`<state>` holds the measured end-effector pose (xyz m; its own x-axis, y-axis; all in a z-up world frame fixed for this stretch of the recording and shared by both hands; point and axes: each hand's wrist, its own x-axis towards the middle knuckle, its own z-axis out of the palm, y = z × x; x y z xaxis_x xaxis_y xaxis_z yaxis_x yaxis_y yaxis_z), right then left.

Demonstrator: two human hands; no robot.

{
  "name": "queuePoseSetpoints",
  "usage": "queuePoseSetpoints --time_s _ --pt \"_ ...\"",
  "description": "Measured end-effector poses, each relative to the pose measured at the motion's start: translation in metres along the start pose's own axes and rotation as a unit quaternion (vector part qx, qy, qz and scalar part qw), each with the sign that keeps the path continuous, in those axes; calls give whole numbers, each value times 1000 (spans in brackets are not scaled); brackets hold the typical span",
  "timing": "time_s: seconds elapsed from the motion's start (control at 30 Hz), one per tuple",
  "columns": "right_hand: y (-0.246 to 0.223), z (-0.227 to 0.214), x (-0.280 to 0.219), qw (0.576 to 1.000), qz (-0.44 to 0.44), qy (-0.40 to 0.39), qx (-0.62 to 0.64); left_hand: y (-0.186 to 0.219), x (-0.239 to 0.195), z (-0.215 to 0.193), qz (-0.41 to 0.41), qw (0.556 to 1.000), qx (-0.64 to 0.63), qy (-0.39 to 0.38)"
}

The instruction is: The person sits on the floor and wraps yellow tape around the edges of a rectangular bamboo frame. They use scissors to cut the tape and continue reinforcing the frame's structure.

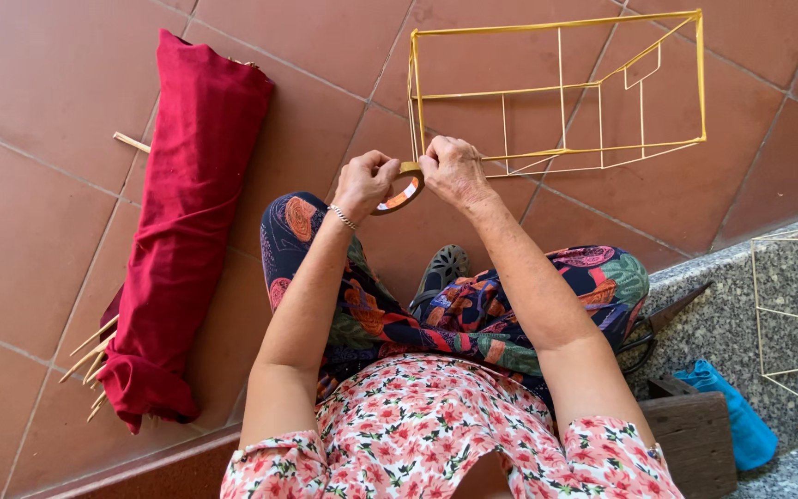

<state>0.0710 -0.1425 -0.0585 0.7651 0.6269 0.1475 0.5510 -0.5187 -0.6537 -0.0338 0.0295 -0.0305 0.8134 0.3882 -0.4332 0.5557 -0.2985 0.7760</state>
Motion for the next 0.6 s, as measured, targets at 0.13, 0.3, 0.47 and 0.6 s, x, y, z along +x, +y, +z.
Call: queuePoseSetpoints --time_s 0.13,0.3,0.47,0.6 --pt "-6 -3 3 998 58 -25 3 -20 25 25 48 992 105 48" --pt "-8 -12 11 997 44 60 8 -11 34 21 4 988 154 -6" --pt "-9 -98 25 981 91 131 115 27 20 -12 32 967 -216 -128" --pt "-12 -188 22 942 90 181 268 97 -9 -40 261 902 -272 -212"
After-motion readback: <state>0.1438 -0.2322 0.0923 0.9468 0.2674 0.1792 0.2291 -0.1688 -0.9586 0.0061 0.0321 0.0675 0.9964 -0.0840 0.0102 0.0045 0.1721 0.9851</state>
